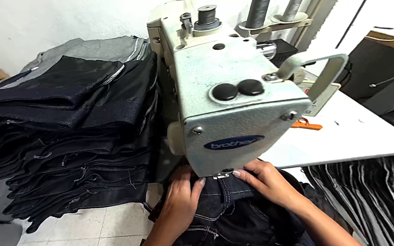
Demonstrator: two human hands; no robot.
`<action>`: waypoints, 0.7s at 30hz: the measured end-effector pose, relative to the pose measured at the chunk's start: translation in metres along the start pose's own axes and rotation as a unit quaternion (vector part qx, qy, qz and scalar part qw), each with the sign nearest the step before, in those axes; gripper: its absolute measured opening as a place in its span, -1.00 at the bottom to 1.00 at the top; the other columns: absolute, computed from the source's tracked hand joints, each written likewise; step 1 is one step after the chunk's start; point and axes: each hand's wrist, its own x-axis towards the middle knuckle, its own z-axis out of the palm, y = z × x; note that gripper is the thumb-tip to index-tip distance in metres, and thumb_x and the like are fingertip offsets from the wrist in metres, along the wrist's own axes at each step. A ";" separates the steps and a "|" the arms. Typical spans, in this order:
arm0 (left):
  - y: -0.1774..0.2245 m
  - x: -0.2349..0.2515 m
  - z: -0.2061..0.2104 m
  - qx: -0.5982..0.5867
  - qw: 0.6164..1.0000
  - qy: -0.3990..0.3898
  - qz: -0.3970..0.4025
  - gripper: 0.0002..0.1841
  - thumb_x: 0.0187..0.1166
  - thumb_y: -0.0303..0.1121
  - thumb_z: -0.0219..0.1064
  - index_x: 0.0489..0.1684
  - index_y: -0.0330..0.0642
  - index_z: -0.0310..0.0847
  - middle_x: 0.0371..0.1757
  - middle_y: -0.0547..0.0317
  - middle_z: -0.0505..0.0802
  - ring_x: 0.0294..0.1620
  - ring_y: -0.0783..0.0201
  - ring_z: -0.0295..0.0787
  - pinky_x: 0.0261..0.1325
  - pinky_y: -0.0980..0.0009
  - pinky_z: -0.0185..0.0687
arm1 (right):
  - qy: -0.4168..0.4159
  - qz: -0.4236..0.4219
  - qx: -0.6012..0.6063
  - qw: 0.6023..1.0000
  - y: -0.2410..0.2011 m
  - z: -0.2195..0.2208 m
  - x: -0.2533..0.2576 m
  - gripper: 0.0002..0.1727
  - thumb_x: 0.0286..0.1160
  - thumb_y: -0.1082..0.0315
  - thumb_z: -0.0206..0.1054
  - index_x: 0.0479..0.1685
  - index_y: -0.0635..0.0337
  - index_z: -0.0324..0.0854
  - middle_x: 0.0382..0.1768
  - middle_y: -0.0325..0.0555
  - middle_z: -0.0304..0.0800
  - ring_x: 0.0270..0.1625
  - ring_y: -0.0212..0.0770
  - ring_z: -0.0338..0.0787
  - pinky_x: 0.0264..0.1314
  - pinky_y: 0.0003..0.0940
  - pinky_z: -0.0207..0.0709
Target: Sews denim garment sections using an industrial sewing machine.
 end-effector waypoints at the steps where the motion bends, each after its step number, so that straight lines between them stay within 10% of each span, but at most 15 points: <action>1: 0.003 0.005 0.001 -0.010 0.998 -0.044 -0.037 -0.40 0.79 0.01 0.03 0.47 -0.37 0.52 0.33 -0.17 0.77 0.47 0.06 0.67 0.57 0.07 0.48 | 0.001 0.003 0.006 1.000 0.001 0.001 -0.001 -0.53 0.72 -0.09 0.16 -0.36 0.03 0.76 -0.44 -0.38 0.75 -0.28 -0.52 0.69 -0.08 -0.40 0.52; 10: -0.012 0.004 0.025 -0.058 0.994 0.073 0.062 -0.61 0.69 -0.28 0.16 0.17 -0.51 0.64 -0.15 -0.08 0.91 -0.05 0.21 0.90 0.12 0.19 0.78 | -0.003 0.017 0.136 0.991 0.004 0.005 0.005 -0.58 0.69 -0.06 0.24 -0.34 0.06 0.75 -0.41 -0.43 0.77 -0.24 -0.71 0.67 -0.08 -0.64 0.53; 14: -0.009 0.027 0.019 -0.029 0.997 0.066 0.032 -0.69 0.51 -0.50 0.27 0.03 -0.63 0.72 0.06 -0.42 0.85 0.27 -0.19 0.78 0.47 -0.01 0.52 | 0.043 0.065 0.087 0.993 -0.002 0.001 0.029 -0.75 0.50 0.21 0.34 -0.51 0.11 0.67 -0.64 -0.49 0.53 -0.51 -0.80 0.45 -0.41 -0.79 0.31; 21: -0.003 0.036 0.011 0.056 0.998 0.012 0.003 -0.69 0.44 -0.48 0.37 0.00 -0.61 0.75 0.05 -0.43 0.86 0.25 -0.22 0.80 0.42 -0.01 0.55 | 0.053 0.028 0.048 0.997 -0.013 -0.010 0.044 -0.75 0.42 0.26 0.37 -0.60 0.12 0.58 -0.71 -0.45 0.42 -0.60 -0.75 0.35 -0.53 -0.79 0.16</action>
